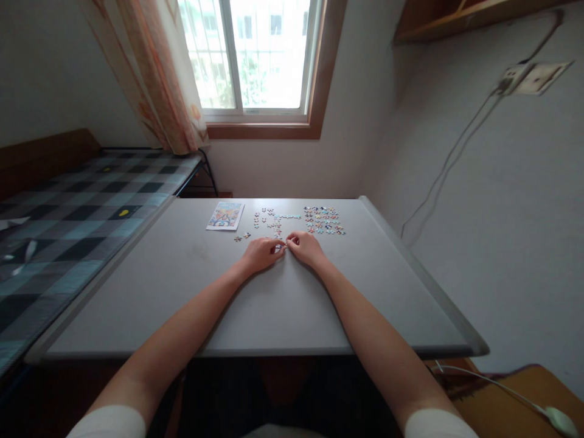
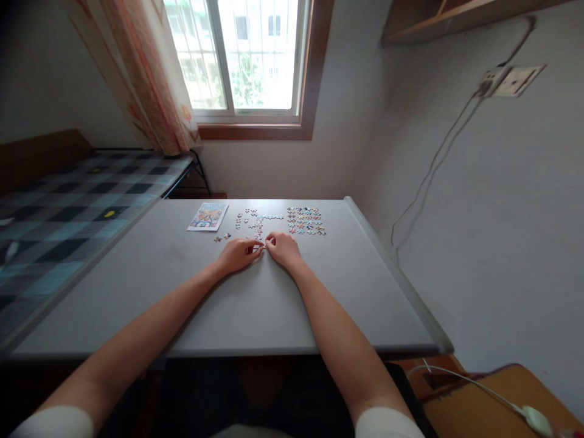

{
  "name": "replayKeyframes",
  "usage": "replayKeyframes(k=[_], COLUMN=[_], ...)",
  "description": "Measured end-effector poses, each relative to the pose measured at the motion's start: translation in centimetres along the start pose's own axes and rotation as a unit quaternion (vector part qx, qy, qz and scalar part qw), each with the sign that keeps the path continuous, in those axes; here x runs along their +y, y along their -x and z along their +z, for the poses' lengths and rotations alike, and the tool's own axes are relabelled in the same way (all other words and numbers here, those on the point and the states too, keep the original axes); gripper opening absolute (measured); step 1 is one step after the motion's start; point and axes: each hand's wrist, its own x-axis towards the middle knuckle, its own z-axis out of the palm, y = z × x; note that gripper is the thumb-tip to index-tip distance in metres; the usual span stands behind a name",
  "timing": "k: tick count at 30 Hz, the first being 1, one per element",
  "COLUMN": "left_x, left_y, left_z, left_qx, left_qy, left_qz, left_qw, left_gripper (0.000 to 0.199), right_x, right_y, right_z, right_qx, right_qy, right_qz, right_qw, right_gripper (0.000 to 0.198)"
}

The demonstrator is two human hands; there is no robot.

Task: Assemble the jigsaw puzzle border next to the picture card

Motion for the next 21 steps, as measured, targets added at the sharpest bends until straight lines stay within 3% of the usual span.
replayKeyframes(k=[13,17,21], left_x=[0.4,0.4,0.2], left_y=[-0.1,-0.2,-0.1], left_z=[-0.1,-0.2,0.0], left_qx=[-0.019,-0.025,-0.015], left_qy=[-0.052,-0.043,-0.010], left_qz=[0.022,0.015,-0.004], left_qw=[0.998,0.999,1.000], left_gripper=[0.036,0.040,0.030], right_x=[-0.1,0.0,0.0], right_y=[-0.1,-1.3,-3.8], right_z=[0.5,0.6,0.2], right_qx=[0.023,0.038,0.040], right_qy=[-0.001,-0.049,-0.068], right_qz=[0.019,0.022,0.015], right_qw=[1.000,0.998,0.997], right_gripper=[0.020,0.021,0.020])
